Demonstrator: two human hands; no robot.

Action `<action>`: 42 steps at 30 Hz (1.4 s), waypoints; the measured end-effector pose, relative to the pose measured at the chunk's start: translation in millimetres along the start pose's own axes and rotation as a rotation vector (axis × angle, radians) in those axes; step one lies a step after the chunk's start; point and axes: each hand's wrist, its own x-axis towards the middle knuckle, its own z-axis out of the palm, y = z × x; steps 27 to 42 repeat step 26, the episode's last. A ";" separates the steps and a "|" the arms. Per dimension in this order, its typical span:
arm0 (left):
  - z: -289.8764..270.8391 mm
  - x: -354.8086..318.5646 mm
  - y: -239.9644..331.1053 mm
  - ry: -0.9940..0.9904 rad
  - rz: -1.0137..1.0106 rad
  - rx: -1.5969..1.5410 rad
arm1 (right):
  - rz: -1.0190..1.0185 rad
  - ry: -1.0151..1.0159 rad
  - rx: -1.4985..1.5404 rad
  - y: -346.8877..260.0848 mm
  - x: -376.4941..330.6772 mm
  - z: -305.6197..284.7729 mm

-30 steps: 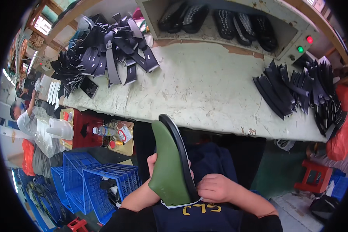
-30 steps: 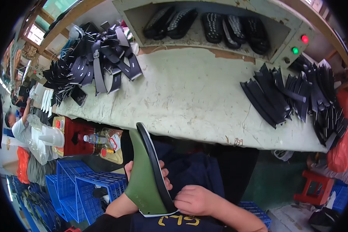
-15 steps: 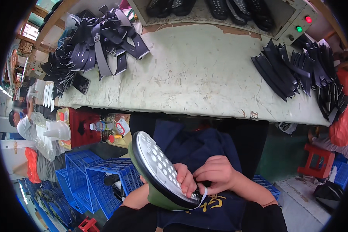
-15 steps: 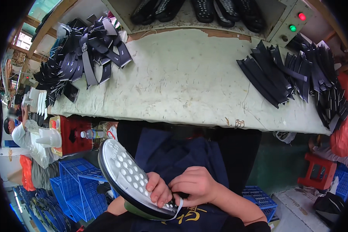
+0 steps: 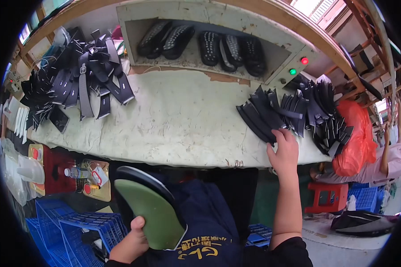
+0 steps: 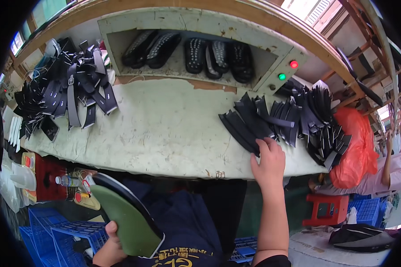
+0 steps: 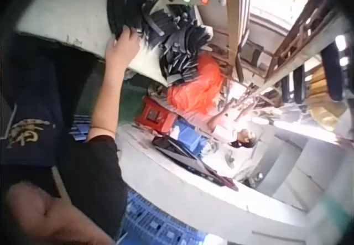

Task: The person takes a sole from a shelf, aligns it onto a shoe last, and attaches straps around the last and sole by hand. The person presses the straps to assemble the sandal, removes the sandal from the shoe last, and repeats the process.

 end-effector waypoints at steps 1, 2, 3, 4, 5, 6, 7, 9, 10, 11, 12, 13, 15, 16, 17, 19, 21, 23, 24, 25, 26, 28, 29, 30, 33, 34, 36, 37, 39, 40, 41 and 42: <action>3.6 2.3 -1.1 0.016 -0.056 0.011 | 0.046 -0.093 -0.110 15.8 0.4 8.4; 6.9 5.7 -1.1 0.032 -0.114 0.022 | 0.095 -0.186 -0.221 25.2 2.7 13.6; 8.8 9.9 -1.8 0.026 -0.104 0.021 | 0.088 -0.176 -0.221 29.7 3.5 15.6; 8.1 12.6 -5.4 0.014 -0.090 0.039 | 0.100 -0.187 -0.196 31.5 0.3 18.5; 7.2 15.4 -9.0 0.003 -0.077 0.056 | 0.113 -0.198 -0.171 33.1 -2.7 21.3; 6.8 17.1 -11.4 -0.007 -0.065 0.074 | 0.126 -0.211 -0.146 35.1 -3.0 24.4; 8.1 18.2 -10.7 -0.007 -0.065 0.072 | 0.125 -0.212 -0.147 37.2 -3.5 24.8; 11.5 22.2 -7.2 0.019 -0.075 0.090 | 0.108 -0.173 -0.124 41.2 -4.2 24.6; 12.4 23.8 -5.6 0.031 -0.077 0.099 | 0.098 -0.150 -0.113 43.8 -3.1 24.8; 11.9 23.6 -5.7 0.028 -0.075 0.096 | 0.094 -0.147 -0.116 49.8 -3.0 26.8; 10.9 23.0 -6.5 0.018 -0.102 0.066 | 0.133 -0.134 -0.060 59.2 -3.6 29.5; 9.7 22.2 -7.1 0.007 -0.129 0.035 | 0.172 -0.120 -0.004 67.5 -4.5 31.6; 8.5 20.2 -9.1 -0.001 -0.138 -0.011 | 0.186 -0.110 0.054 68.1 -2.6 29.4; 9.2 20.0 -7.9 -0.012 -0.142 0.013 | 0.206 0.012 0.138 63.1 -2.8 25.1; 10.4 19.7 -6.2 -0.021 -0.145 0.039 | 0.226 0.132 0.224 56.5 -3.8 19.8; 15.5 21.1 -2.0 -0.023 -0.134 0.064 | 0.237 0.251 0.325 30.6 -3.4 6.9; 24.5 28.2 5.5 -0.033 -0.124 0.137 | 0.403 0.413 0.940 -22.6 -6.2 -5.1; 29.5 29.7 10.1 -0.013 -0.112 0.184 | 0.307 0.301 0.972 -62.8 -26.2 -19.8; 31.3 31.0 10.4 0.011 -0.123 0.204 | 0.213 0.210 0.976 -78.1 -35.4 -19.8; 32.6 32.8 9.7 0.034 -0.134 0.224 | 0.097 0.110 0.862 -92.1 -38.8 -10.1; 36.6 35.7 4.5 0.059 -0.145 0.238 | -0.021 0.009 0.743 -101.6 -37.8 4.0; 36.6 35.7 4.5 0.059 -0.145 0.238 | -0.021 0.009 0.743 -101.6 -37.8 4.0; 36.6 35.7 4.5 0.059 -0.145 0.238 | -0.021 0.009 0.743 -101.6 -37.8 4.0; 36.6 35.7 4.5 0.059 -0.145 0.238 | -0.021 0.009 0.743 -101.6 -37.8 4.0; 36.6 35.7 4.5 0.059 -0.145 0.238 | -0.021 0.009 0.743 -101.6 -37.8 4.0; 36.6 35.7 4.5 0.059 -0.145 0.238 | -0.021 0.009 0.743 -101.6 -37.8 4.0; 36.6 35.7 4.5 0.059 -0.145 0.238 | -0.021 0.009 0.743 -101.6 -37.8 4.0; 36.6 35.7 4.5 0.059 -0.145 0.238 | -0.021 0.009 0.743 -101.6 -37.8 4.0; 36.6 35.7 4.5 0.059 -0.145 0.238 | -0.021 0.009 0.743 -101.6 -37.8 4.0; 36.6 35.7 4.5 0.059 -0.145 0.238 | -0.021 0.009 0.743 -101.6 -37.8 4.0; 36.6 35.7 4.5 0.059 -0.145 0.238 | -0.021 0.009 0.743 -101.6 -37.8 4.0; 36.6 35.7 4.5 0.059 -0.145 0.238 | -0.021 0.009 0.743 -101.6 -37.8 4.0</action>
